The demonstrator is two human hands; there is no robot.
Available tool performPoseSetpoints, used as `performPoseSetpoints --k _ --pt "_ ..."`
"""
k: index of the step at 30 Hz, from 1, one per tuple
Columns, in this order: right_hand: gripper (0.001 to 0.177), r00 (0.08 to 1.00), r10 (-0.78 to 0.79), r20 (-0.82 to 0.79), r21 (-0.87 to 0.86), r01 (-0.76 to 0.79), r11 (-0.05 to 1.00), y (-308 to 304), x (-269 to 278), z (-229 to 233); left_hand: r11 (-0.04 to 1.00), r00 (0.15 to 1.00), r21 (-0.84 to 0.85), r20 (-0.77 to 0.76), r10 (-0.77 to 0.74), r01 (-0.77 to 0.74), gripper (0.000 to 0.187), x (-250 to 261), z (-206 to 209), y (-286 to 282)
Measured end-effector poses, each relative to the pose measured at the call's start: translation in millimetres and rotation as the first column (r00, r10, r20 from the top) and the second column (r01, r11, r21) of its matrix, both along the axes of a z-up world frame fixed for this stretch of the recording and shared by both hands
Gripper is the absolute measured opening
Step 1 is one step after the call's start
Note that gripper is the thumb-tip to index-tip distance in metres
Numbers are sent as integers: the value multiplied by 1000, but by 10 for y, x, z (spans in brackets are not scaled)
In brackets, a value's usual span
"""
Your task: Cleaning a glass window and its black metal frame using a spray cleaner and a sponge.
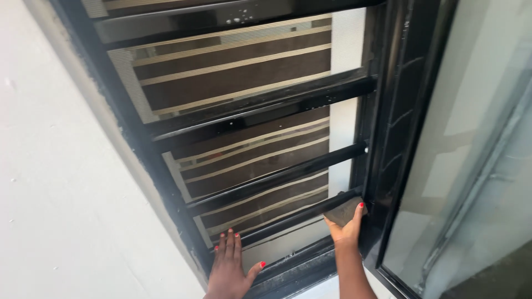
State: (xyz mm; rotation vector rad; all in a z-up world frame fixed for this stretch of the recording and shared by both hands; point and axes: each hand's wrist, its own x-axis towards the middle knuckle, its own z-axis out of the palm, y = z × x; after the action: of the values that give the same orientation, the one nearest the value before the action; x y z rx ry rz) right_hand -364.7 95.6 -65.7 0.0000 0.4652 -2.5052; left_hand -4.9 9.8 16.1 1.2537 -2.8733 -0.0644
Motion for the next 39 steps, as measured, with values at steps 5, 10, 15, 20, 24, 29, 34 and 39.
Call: performPoseSetpoints --k 5,10,15,20,24,29,34,39 --pt "81 968 -16 252 25 10 1000 -373 1073 -20 996 993 87 -114 -24 34 108 63 36 -48" --pt "91 937 251 243 -122 -228 966 -1020 2328 -467 964 939 257 -342 26 67 96 96 -217 -339" --pt "90 773 625 110 -275 -581 766 -1311 3029 -902 952 834 300 -540 115 62 89 126 -271 -265" --pt "75 744 667 -47 120 -659 743 -937 2822 -673 984 831 177 -548 98 1 80 36 -199 -206" --pt "69 701 668 -249 363 -572 735 -509 2702 -213 985 607 173 -784 131 11 71 -43 -120 -403" --pt "91 32 295 -955 232 701 674 -224 2750 874 928 340 370 -868 363 -46 69 -82 -151 -631" --pt "74 -629 479 -612 -67 645 762 -152 2111 709 929 775 327 -537 333 -173 69 -263 -205 -583" --pt "63 -388 518 -762 -16 811 585 186 823 625 971 971 122 -93 219 -207 72 -397 -85 -538"
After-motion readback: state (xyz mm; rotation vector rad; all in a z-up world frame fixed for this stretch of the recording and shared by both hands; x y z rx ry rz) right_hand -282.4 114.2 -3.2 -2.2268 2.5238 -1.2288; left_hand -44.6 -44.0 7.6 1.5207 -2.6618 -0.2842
